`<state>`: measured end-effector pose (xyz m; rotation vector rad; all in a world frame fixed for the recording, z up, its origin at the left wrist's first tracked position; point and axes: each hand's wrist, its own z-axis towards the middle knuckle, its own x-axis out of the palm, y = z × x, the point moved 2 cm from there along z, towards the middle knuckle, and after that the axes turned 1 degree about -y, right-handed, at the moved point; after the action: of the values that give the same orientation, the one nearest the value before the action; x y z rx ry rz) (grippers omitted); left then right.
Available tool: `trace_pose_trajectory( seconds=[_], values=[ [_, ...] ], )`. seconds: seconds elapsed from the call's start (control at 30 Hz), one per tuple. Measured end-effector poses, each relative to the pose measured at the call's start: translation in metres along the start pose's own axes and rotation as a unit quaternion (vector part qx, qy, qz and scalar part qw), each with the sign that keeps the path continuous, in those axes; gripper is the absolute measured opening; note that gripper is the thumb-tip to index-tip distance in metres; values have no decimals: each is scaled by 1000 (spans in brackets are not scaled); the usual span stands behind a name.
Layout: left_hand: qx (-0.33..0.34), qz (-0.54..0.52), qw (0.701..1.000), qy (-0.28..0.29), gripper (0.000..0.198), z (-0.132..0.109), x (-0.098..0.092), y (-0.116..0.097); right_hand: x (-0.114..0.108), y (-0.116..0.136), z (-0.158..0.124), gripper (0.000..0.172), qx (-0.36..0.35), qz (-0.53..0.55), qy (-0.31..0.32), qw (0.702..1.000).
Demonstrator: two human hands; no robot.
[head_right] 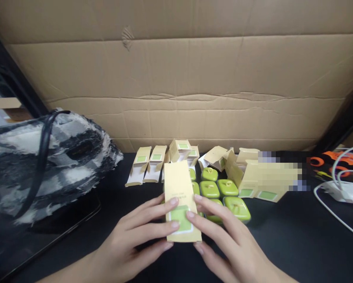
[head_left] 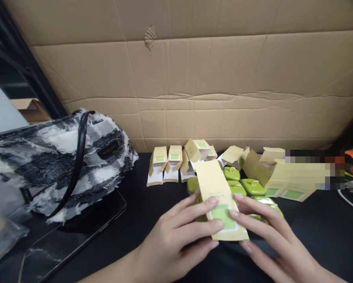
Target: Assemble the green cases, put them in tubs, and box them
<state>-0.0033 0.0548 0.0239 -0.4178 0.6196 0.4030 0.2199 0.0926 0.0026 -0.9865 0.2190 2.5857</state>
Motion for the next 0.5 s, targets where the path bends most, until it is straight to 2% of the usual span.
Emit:
trace_pose_trajectory(
  seconds=[0.27, 0.33, 0.4, 0.5],
  values=[
    [62, 52, 996, -32, 16, -1, 2, -1, -12, 3, 2, 35, -26, 4, 11, 1000],
    [80, 70, 994, -38, 18, -4, 4, -1, -14, 4, 2, 32, -7, 17, 14, 1000],
    [115, 89, 989, -29, 21, -8, 7, -3, -14, 5, 1, 25, 40, 43, 0, 998],
    [139, 100, 985, -2, 25, -15, 12, -6, -11, 4, -2, 54, 123, 88, -30, 988]
  ],
)
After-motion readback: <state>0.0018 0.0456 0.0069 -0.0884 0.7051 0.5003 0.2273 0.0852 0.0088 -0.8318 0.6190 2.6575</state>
